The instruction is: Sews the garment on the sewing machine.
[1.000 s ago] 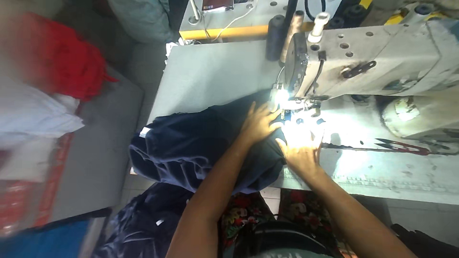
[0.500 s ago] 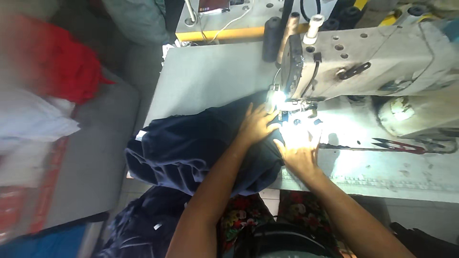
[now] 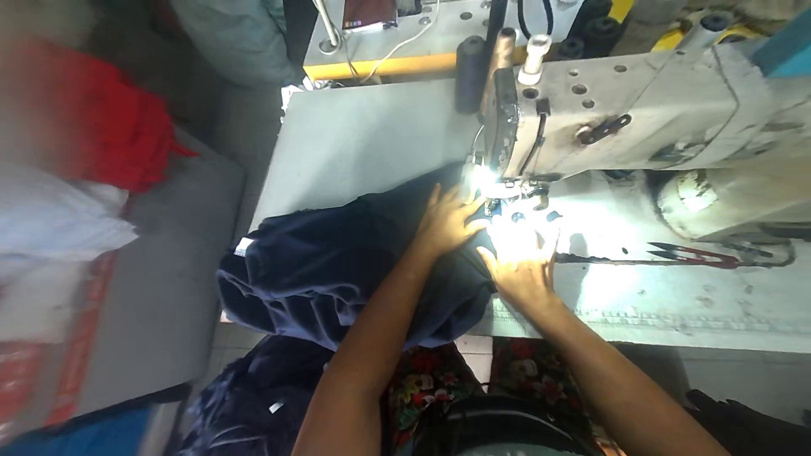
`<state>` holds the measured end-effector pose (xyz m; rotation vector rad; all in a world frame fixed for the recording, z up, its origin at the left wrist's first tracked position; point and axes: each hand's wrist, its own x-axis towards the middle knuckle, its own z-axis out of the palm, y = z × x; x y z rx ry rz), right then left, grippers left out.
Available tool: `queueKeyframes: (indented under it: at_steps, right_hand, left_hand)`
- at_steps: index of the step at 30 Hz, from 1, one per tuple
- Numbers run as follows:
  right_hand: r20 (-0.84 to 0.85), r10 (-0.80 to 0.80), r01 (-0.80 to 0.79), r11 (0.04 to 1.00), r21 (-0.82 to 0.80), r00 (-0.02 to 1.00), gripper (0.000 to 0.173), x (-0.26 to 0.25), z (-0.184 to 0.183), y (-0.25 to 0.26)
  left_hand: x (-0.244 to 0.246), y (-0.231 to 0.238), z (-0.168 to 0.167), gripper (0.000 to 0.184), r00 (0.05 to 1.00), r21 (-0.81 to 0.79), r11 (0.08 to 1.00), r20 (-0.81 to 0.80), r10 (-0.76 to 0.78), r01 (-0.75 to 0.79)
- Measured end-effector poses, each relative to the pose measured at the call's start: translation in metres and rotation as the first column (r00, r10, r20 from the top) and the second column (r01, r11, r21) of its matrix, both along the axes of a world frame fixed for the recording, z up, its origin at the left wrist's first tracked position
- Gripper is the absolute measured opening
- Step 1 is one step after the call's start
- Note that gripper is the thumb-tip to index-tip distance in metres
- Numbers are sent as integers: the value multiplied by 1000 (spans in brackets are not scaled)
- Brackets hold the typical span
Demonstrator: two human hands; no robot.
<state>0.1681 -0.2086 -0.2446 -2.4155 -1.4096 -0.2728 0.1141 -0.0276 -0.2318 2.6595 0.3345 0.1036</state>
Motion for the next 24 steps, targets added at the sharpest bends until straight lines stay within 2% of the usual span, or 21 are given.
queueKeyframes:
  at_steps: [24]
  right_hand:
    - [-52, 3, -3, 1000, 0, 999, 47, 0, 0, 0]
  left_hand:
    - [1, 2, 1, 49, 1000, 7, 1000, -19, -17, 17]
